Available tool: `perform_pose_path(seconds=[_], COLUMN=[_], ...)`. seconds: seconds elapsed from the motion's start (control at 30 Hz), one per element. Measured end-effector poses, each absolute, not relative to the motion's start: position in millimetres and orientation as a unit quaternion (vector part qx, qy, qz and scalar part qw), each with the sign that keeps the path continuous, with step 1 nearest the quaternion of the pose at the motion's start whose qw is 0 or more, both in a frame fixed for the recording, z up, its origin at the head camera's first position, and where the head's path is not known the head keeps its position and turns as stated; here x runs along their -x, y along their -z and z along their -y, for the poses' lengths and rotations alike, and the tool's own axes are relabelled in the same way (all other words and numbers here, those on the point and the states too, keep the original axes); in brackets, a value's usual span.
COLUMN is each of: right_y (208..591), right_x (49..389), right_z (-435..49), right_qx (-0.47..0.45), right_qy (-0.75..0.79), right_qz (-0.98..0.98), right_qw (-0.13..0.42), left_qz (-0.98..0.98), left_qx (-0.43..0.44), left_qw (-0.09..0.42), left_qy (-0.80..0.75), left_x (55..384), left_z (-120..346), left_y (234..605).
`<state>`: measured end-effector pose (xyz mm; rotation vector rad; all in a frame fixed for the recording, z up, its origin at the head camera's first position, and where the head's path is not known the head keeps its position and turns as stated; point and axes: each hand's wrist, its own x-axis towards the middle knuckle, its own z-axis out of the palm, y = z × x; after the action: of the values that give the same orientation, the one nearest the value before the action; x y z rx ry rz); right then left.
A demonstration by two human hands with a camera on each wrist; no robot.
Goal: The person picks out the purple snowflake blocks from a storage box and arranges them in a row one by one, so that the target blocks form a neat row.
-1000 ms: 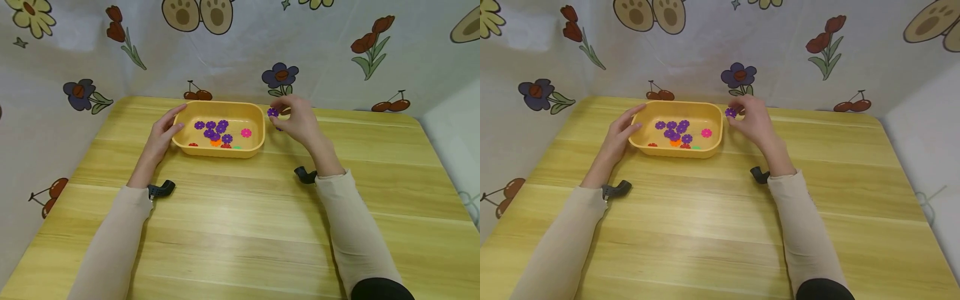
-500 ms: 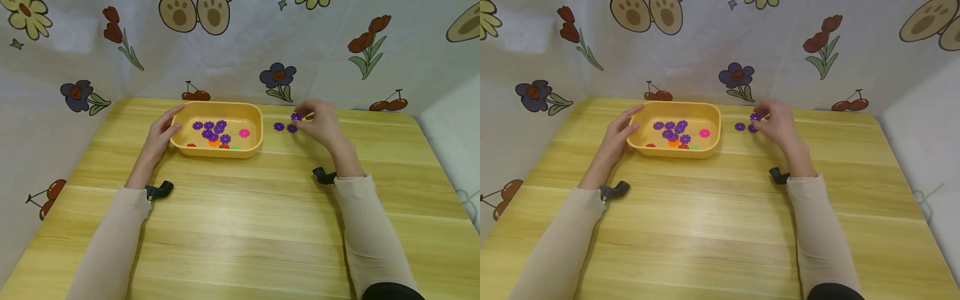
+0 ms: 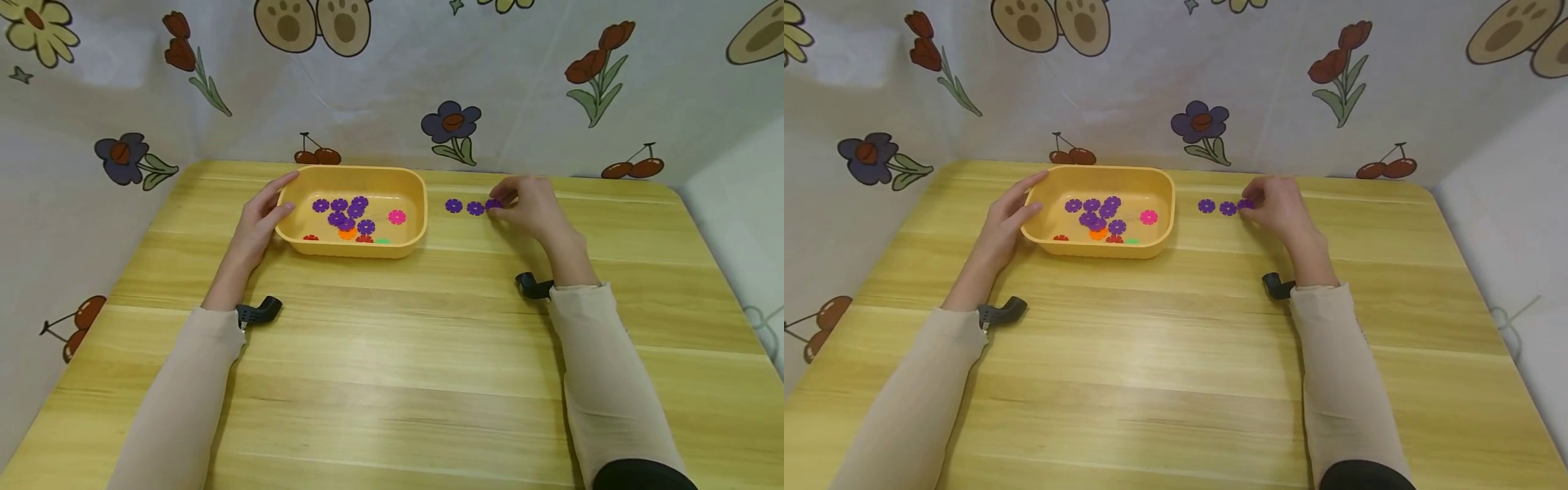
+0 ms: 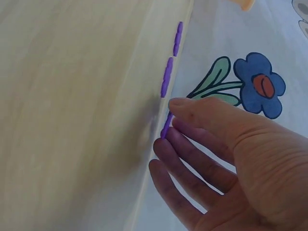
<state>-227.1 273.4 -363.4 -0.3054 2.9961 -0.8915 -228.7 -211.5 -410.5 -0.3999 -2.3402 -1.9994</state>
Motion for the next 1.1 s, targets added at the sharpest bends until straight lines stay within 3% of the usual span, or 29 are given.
perform_pose_path(seconds=[0.17,0.6,1.1], right_y=[363.2,359.1,339.9], right_x=[227.3,227.3,227.6], right_z=[-275.0,-269.7,-228.8], right_qx=[0.095,0.099,0.131], right_qy=[0.280,0.310,0.314], right_qz=[-0.955,-0.945,-0.937], right_qw=[0.012,-0.034,-0.078], left_qz=[0.752,0.757,0.752], left_qx=[0.131,0.133,0.133], left_qw=[0.019,0.021,0.019], left_qy=[0.646,0.640,0.645], left_x=[228.5,228.2,228.6], left_z=[210.7,210.4,211.7], left_y=[409.9,409.7,411.7])
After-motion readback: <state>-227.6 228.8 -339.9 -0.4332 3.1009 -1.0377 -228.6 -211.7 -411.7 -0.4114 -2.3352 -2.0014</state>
